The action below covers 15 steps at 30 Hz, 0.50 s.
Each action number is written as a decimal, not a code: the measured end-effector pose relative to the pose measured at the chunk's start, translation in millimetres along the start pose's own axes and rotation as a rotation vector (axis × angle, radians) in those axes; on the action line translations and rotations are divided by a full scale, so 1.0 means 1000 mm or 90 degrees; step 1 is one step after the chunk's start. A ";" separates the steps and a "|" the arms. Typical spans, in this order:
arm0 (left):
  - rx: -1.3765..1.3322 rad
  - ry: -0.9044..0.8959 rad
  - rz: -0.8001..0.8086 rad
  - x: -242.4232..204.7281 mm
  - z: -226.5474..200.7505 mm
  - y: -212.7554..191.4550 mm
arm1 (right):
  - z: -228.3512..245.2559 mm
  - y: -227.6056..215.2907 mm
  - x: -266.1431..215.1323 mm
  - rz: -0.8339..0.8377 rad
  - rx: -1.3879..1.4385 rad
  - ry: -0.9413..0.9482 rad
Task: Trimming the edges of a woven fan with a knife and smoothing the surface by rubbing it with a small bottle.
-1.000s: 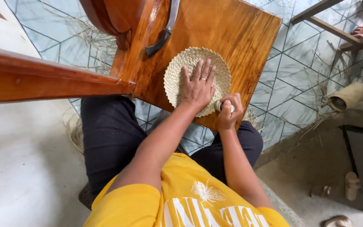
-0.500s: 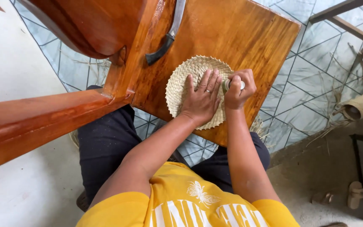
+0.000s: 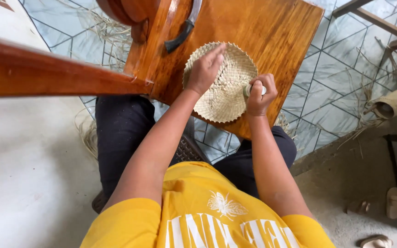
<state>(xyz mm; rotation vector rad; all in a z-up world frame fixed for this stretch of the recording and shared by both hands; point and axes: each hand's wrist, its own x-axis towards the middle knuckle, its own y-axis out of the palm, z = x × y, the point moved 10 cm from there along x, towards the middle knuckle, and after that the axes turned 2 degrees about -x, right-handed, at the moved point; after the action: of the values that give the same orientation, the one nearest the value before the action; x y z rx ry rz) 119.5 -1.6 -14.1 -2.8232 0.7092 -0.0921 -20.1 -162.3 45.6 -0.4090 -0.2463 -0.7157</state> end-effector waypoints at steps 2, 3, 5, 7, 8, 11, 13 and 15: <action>0.155 0.088 -0.052 -0.018 0.019 0.028 | -0.012 -0.007 -0.014 -0.033 -0.013 -0.035; 0.314 0.180 -0.110 -0.025 0.019 0.040 | -0.014 -0.010 -0.016 -0.064 -0.019 -0.077; 0.436 0.076 -0.005 -0.052 -0.016 0.051 | -0.004 -0.011 -0.027 -0.068 -0.022 -0.078; 0.550 -0.036 0.104 -0.070 -0.017 0.058 | 0.006 -0.012 -0.037 -0.070 -0.028 -0.076; 0.605 0.008 0.110 -0.070 -0.018 0.061 | 0.011 -0.013 -0.042 -0.074 -0.030 -0.084; 0.674 0.076 0.128 -0.076 -0.011 0.074 | 0.014 -0.028 -0.063 -0.080 -0.049 -0.082; 0.700 0.114 0.126 -0.071 -0.009 0.077 | 0.014 -0.031 -0.059 -0.092 -0.052 -0.088; 0.681 0.138 0.141 -0.072 -0.008 0.083 | 0.014 -0.029 -0.050 -0.082 -0.061 -0.094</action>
<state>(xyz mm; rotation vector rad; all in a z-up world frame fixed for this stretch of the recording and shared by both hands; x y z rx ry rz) 17.3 -40.4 -26.7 -1.7197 0.7109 -0.5559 -77.2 -146.5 48.9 -0.5419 -0.3808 -0.8268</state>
